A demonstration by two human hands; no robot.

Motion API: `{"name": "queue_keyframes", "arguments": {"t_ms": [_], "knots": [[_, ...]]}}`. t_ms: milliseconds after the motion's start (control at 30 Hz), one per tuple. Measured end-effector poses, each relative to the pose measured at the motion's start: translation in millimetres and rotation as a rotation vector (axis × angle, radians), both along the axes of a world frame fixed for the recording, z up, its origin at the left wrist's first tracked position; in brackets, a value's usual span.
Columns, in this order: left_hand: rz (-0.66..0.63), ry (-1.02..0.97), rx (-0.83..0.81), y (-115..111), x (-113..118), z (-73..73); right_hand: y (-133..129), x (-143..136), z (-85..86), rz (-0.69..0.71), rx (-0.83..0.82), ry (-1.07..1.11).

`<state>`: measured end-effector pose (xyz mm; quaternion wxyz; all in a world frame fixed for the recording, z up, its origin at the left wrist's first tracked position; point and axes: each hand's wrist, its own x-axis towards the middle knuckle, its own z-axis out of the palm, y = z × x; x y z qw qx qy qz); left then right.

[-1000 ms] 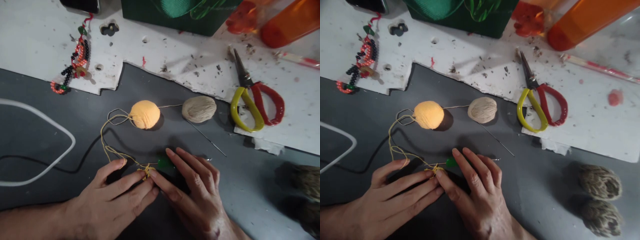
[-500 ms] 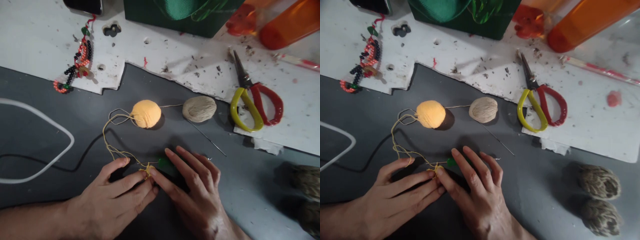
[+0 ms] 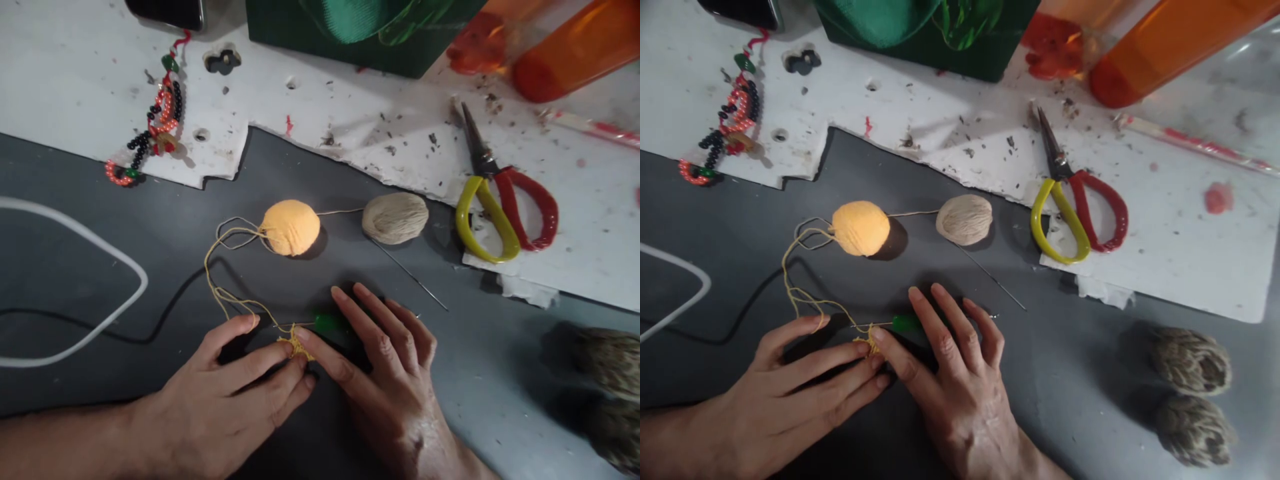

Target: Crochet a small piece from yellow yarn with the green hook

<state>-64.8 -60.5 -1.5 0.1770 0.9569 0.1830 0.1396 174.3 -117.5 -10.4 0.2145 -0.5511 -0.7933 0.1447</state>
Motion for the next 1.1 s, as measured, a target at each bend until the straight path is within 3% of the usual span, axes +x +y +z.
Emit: {"name": "queue_keyframes", "arguments": {"t_ms": [267,367,633,867,1100], "knots": [[0.112,-0.152,-0.15,-0.6,-1.9,2.4,1.0,10.3,10.8,0.104,0.078,0.123],[0.149,-0.167,-0.136,-0.3,-2.3,2.2,1.7,7.0,9.1,0.133,0.08,0.134],[0.149,0.033,-0.095,-4.5,-8.6,10.3,-1.9,6.4,5.2,0.08,0.044,0.118],[0.131,-0.01,0.01,-1.4,-10.1,8.8,-4.1,8.0,4.5,0.105,0.024,0.099],[0.092,-0.019,-0.118,-1.1,-8.6,11.9,2.8,12.1,10.6,0.114,0.055,0.135]]}}
